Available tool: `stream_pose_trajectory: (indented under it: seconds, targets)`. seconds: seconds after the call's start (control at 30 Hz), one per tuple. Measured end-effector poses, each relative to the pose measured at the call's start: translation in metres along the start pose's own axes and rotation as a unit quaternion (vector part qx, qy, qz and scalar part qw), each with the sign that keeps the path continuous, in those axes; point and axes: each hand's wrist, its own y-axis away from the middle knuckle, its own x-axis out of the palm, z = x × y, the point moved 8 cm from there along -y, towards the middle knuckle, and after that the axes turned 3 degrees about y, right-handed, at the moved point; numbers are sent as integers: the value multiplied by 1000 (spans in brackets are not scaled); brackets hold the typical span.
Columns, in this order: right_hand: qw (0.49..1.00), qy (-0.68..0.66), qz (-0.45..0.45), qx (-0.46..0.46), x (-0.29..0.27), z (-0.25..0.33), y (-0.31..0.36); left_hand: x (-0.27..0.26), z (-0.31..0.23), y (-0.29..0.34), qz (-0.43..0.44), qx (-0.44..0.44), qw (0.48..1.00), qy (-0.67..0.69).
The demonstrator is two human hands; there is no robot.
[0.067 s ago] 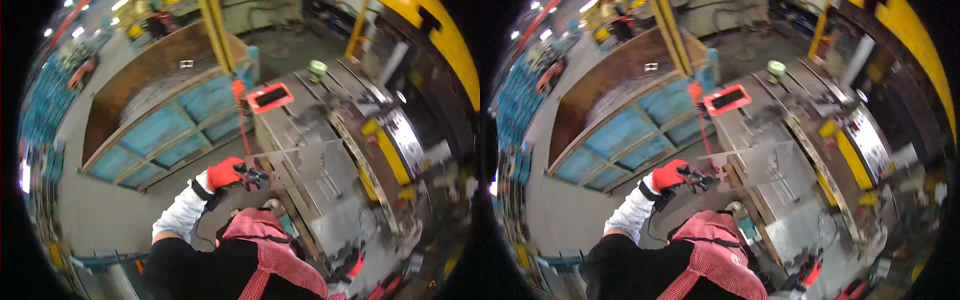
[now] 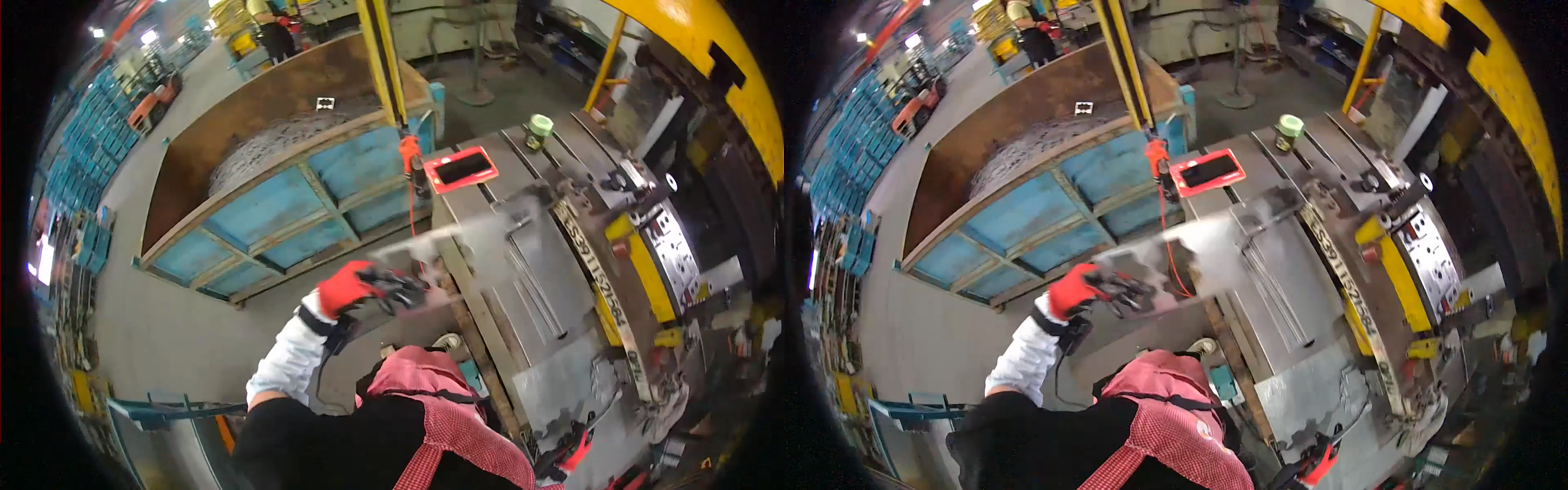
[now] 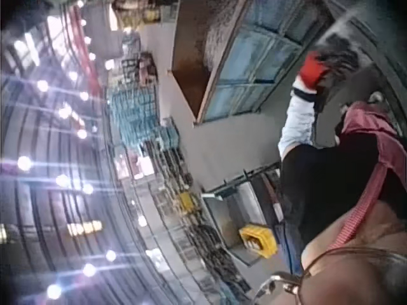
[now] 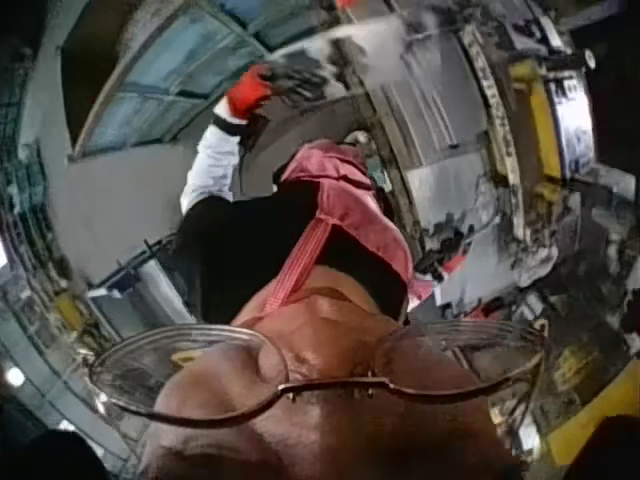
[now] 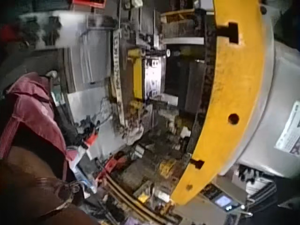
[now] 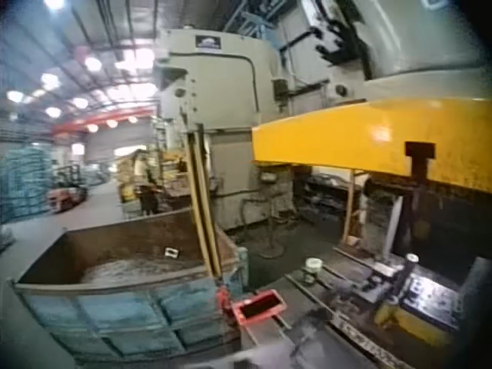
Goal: The person is operating a metal stamping or pressing machine, placing metal sheets into the press and then removing the stamped parts.
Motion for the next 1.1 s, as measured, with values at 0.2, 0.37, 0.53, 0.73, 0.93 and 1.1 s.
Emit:
stream_pose_trajectory:
  seconds: [0.2,0.37,0.53,0.73,0.93,1.1]
  targets:
    - [998,-37,50,-12,16,-2,-18,-221,26,11,-417,155,871,209]
    - [989,74,122,-51,94,71,1,-263,55,-104,-203,44,862,462]
    - [972,103,206,-53,153,96,6,-40,51,-181,23,84,982,168]
    - [968,94,232,-23,202,88,-76,201,87,-127,396,-218,876,167]
    - [966,37,256,-18,216,106,-58,283,87,-135,387,-247,761,458]
    - [966,117,222,-60,214,151,-16,305,76,-173,269,-171,709,629]
